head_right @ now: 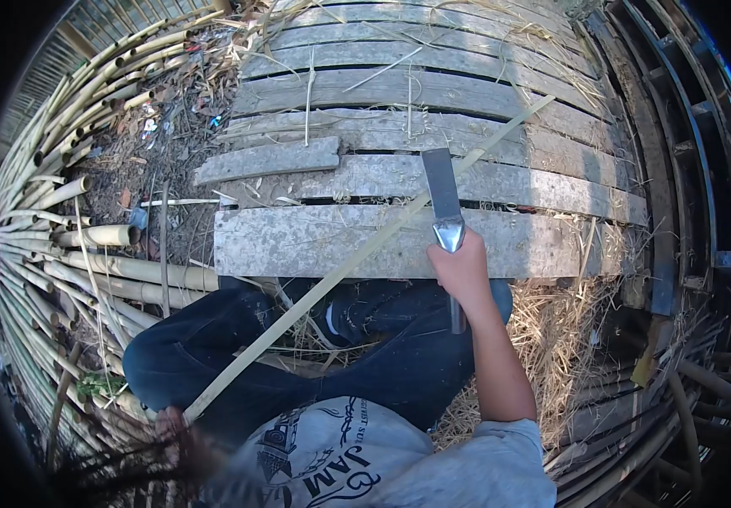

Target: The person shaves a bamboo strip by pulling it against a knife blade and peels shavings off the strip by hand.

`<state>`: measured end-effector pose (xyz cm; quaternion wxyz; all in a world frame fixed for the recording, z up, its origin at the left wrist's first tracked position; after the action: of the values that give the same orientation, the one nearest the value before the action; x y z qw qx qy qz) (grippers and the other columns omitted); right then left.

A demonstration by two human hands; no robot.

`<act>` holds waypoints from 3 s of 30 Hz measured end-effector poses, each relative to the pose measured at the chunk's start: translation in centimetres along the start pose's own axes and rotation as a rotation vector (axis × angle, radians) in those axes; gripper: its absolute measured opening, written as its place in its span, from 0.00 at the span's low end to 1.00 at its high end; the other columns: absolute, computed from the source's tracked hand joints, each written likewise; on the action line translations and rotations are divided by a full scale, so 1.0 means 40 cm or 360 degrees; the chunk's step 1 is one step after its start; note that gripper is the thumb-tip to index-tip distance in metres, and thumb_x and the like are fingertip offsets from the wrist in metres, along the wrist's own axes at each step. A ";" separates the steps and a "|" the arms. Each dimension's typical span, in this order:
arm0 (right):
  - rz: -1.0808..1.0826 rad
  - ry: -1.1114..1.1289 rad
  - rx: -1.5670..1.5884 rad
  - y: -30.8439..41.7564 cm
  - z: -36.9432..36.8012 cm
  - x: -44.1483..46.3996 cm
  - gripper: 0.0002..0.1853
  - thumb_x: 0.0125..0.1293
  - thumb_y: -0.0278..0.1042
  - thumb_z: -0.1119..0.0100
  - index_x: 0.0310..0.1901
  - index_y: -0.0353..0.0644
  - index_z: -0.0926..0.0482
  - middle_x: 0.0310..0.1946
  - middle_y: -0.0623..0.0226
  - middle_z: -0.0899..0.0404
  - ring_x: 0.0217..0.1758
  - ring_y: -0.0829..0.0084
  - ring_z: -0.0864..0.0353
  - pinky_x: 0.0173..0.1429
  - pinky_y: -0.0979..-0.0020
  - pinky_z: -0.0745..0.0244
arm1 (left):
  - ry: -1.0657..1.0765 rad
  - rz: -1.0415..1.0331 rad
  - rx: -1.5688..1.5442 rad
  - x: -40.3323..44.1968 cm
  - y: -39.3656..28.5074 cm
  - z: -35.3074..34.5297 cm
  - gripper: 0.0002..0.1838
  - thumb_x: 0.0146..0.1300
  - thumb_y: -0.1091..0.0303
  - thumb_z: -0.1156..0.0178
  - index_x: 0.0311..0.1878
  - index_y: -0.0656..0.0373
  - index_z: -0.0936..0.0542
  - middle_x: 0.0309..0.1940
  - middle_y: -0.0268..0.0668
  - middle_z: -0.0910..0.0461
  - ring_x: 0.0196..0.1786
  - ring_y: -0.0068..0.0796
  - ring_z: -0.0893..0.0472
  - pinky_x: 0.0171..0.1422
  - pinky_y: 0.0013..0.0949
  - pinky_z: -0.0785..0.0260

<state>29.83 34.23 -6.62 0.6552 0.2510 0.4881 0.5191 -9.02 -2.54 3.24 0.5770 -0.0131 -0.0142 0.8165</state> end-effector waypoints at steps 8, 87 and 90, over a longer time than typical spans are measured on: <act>-0.0081 0.0060 -0.0063 -0.017 0.004 -0.049 0.06 0.56 0.21 0.44 0.34 0.38 0.30 0.17 0.72 0.30 0.13 0.79 0.29 0.16 0.72 0.34 | 0.0130 0.0086 -0.0200 0.031 -0.030 0.018 0.10 0.51 0.75 0.46 0.35 0.66 0.34 0.31 0.52 0.34 0.38 0.57 0.33 0.45 0.53 0.41; 0.0116 -0.0005 0.0007 0.032 -0.193 -0.270 0.10 0.52 0.26 0.38 0.37 0.33 0.24 0.26 0.58 0.21 0.29 0.69 0.24 0.40 0.66 0.26 | 0.0555 -0.0160 -0.0482 0.157 -0.052 0.071 0.17 0.57 0.67 0.31 0.24 0.62 0.31 0.17 0.48 0.26 0.22 0.54 0.24 0.26 0.47 0.35; 0.0137 -0.0054 -0.0020 0.045 -0.203 -0.289 0.11 0.52 0.26 0.38 0.37 0.33 0.24 0.25 0.58 0.22 0.29 0.68 0.21 0.39 0.65 0.25 | 0.0393 -0.0175 -0.0497 0.150 -0.051 0.063 0.19 0.59 0.64 0.32 0.23 0.62 0.30 0.15 0.49 0.26 0.20 0.54 0.24 0.25 0.47 0.34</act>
<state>21.91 22.70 -3.96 0.6420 0.2763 0.4623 0.5456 -9.20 3.77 5.82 0.6090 -0.2015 -0.0706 0.7639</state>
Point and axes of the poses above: each hand's wrist, its own x-axis towards the middle knuckle, its own z-axis out of the back of the hand, y = z × x, the point moved 8 cm from there along x, towards the middle knuckle
